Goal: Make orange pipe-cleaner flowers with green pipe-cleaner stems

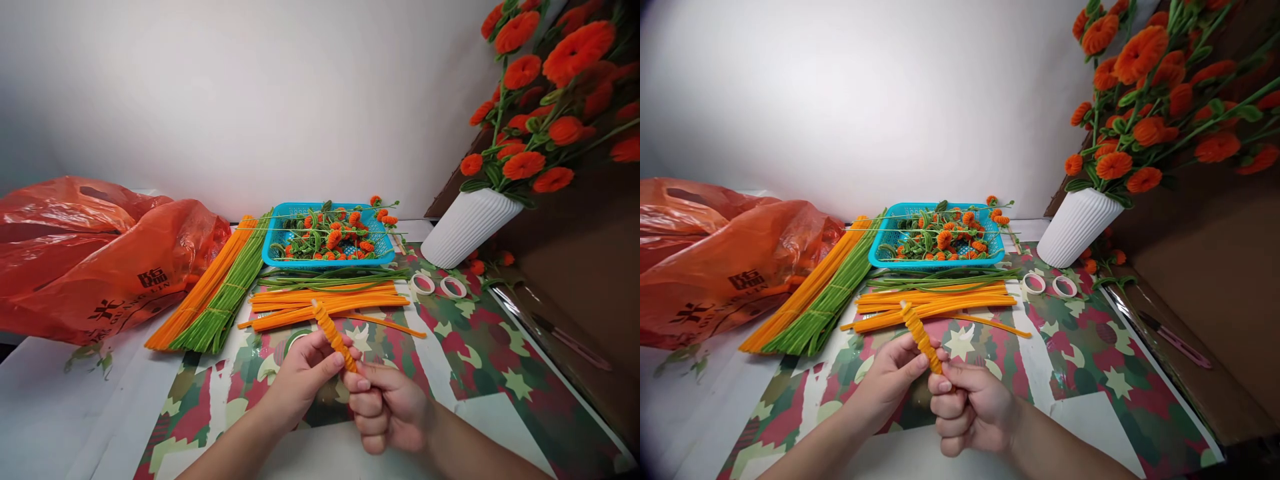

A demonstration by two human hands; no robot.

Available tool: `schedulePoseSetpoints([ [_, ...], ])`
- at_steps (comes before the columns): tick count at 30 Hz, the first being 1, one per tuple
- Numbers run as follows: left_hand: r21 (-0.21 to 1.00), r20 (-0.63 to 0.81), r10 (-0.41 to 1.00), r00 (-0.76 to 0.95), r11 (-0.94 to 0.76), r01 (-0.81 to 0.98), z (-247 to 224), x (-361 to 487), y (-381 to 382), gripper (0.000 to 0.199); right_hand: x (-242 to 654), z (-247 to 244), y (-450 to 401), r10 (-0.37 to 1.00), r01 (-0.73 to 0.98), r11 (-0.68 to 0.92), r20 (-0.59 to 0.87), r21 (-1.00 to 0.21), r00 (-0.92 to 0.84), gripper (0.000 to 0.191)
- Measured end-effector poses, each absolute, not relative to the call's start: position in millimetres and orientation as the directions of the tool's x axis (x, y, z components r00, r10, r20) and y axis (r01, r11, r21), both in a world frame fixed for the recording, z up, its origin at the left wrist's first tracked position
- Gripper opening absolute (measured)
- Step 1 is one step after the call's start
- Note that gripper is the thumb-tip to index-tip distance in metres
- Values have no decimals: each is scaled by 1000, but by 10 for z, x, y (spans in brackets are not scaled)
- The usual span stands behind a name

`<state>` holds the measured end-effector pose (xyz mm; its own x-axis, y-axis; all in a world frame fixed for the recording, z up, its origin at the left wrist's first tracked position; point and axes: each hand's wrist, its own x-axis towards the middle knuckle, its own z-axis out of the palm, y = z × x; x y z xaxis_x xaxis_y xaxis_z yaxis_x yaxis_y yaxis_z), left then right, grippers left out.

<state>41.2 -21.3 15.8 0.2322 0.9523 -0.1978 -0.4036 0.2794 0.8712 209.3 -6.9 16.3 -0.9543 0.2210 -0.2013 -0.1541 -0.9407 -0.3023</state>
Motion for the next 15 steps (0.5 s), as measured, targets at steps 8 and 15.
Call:
schedulePoseSetpoints([
  [8, 916, -193, 970, 145, 231, -328, 254, 420, -214, 31, 2053, 142, -100, 280, -184, -915, -237, -360, -930, 38],
  [15, 948, -211, 976, 45, 216, -235, 261, 441, -212, 34, 1931, 84, -183, 512, -288, -784, -312, -550, -800, 43],
])
